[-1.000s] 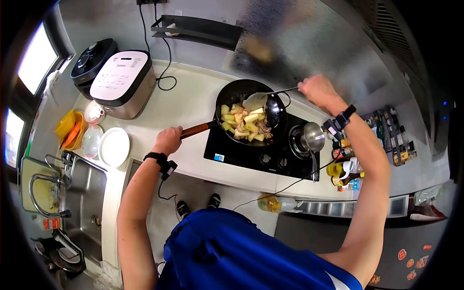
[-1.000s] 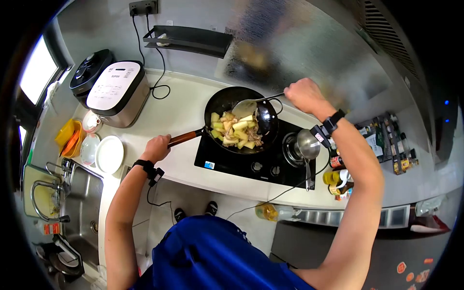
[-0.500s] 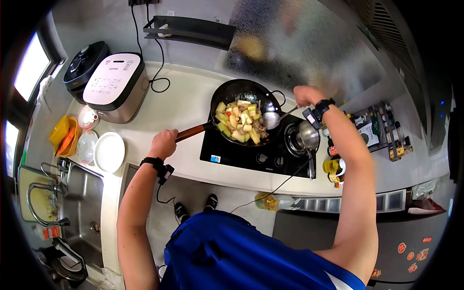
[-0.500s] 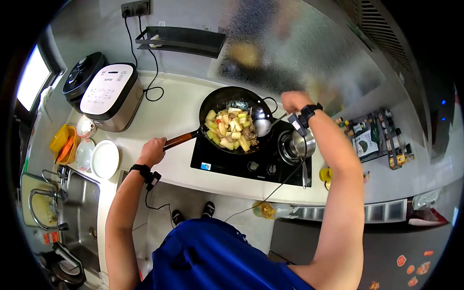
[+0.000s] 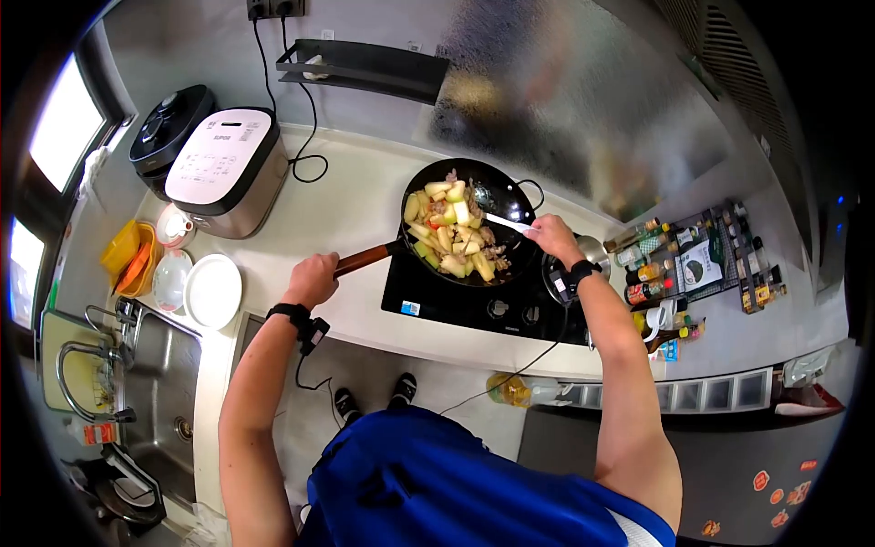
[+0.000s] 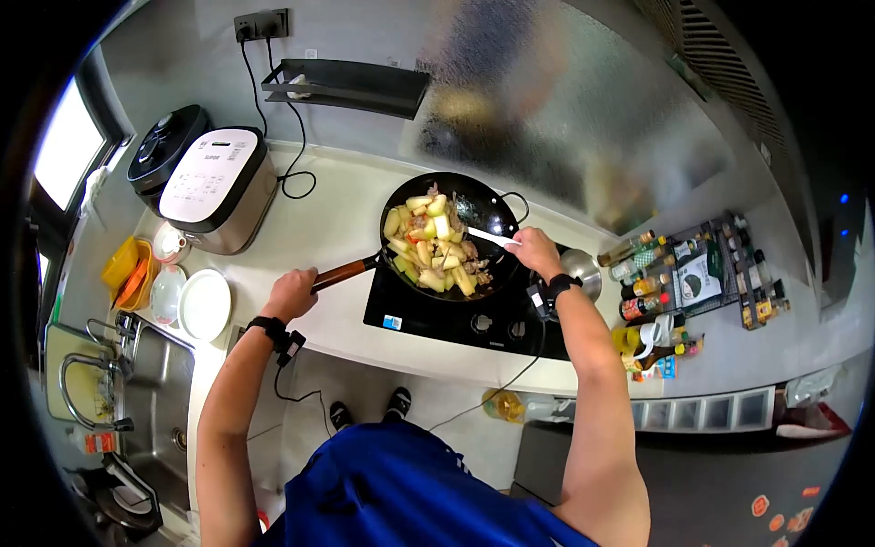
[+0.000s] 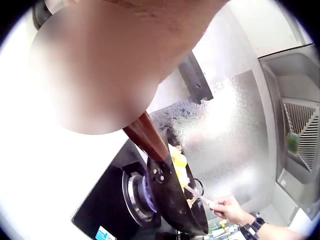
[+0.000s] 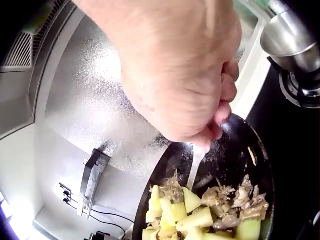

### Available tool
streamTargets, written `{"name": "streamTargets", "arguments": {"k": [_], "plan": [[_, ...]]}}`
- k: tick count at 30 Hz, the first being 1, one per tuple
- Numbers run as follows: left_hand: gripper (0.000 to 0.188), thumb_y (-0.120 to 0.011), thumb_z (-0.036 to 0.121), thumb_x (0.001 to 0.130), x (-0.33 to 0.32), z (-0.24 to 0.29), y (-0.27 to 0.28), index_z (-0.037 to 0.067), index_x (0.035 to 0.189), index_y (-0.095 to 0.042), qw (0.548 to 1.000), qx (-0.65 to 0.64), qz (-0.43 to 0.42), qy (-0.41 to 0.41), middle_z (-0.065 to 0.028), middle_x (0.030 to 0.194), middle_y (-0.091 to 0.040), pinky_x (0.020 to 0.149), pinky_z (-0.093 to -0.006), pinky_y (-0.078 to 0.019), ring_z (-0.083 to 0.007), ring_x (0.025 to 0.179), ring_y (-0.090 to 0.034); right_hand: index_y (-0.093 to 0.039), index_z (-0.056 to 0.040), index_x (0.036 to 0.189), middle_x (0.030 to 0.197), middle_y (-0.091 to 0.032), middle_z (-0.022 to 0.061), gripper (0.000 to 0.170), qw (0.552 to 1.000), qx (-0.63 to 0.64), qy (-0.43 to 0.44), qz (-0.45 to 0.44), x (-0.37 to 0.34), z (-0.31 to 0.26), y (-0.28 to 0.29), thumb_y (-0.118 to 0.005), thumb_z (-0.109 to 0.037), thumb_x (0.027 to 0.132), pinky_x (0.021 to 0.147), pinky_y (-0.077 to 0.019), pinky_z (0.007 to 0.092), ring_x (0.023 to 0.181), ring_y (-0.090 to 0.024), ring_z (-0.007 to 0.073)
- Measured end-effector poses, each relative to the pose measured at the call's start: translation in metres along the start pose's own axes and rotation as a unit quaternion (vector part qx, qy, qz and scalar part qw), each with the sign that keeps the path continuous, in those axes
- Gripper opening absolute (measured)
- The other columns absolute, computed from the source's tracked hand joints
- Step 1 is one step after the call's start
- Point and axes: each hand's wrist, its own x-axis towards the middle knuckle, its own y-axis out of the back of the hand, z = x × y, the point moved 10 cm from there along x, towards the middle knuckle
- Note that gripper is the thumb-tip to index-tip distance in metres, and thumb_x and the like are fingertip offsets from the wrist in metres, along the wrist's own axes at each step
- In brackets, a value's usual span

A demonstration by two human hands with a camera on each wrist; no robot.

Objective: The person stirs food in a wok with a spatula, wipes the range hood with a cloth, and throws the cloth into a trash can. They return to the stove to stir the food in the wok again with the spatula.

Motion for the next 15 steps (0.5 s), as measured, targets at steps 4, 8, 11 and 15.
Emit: {"name": "streamTargets", "arguments": {"k": [4, 8, 11, 15], "plan": [[0.020, -0.066, 0.013, 0.081, 0.002, 0.000, -0.003, 0.006, 0.099, -0.062, 1.000, -0.001, -0.002, -0.008, -0.0191, 0.088, -0.070, 0.076, -0.0503, -0.0575, -0.0410, 0.084, -0.069, -0.076, -0.0077, 0.095, 0.089, -0.072, 0.0205, 0.027, 0.996, -0.068, 0.044, 0.043, -0.029, -0.027, 0.040, -0.070, -0.033, 0.090, 0.079, -0.0531, 0.0501, 0.089, -0.068, 0.0404], [0.021, -0.067, 0.014, 0.081, 0.003, -0.001, -0.004, 0.006, 0.100, -0.062, 1.000, -0.006, 0.003, -0.020, -0.0200, 0.091, -0.070, 0.077, -0.0503, -0.0575, -0.0414, 0.087, -0.069, -0.072, -0.0078, 0.088, 0.082, -0.071, 0.0176, 0.028, 0.974, -0.178, 0.112, 0.079, -0.059, -0.051, 0.069, -0.066, -0.034, 0.093, 0.072, -0.0517, 0.0513, 0.080, -0.067, 0.0400], [0.022, -0.066, 0.013, 0.081, 0.005, -0.002, -0.006, 0.005, 0.101, -0.062, 1.000, -0.010, -0.007, -0.028, -0.0207, 0.093, -0.070, 0.079, -0.0503, -0.0574, -0.0415, 0.089, -0.069, -0.069, -0.0065, 0.085, 0.078, -0.070, 0.0166, 0.030, 0.953, -0.249, 0.144, 0.098, -0.081, -0.072, 0.084, -0.062, -0.034, 0.096, 0.067, -0.0510, 0.0511, 0.076, -0.067, 0.0404], [0.023, -0.066, 0.013, 0.081, 0.005, -0.002, -0.007, 0.004, 0.102, -0.062, 0.999, -0.018, -0.026, -0.029, -0.0213, 0.094, -0.070, 0.080, -0.0504, -0.0574, -0.0420, 0.091, -0.069, -0.067, -0.0051, 0.083, 0.078, -0.070, 0.0152, 0.025, 0.928, -0.309, 0.169, 0.122, -0.116, -0.112, 0.102, -0.060, -0.025, 0.096, 0.064, -0.0531, 0.0472, 0.073, -0.069, 0.0364]]}}
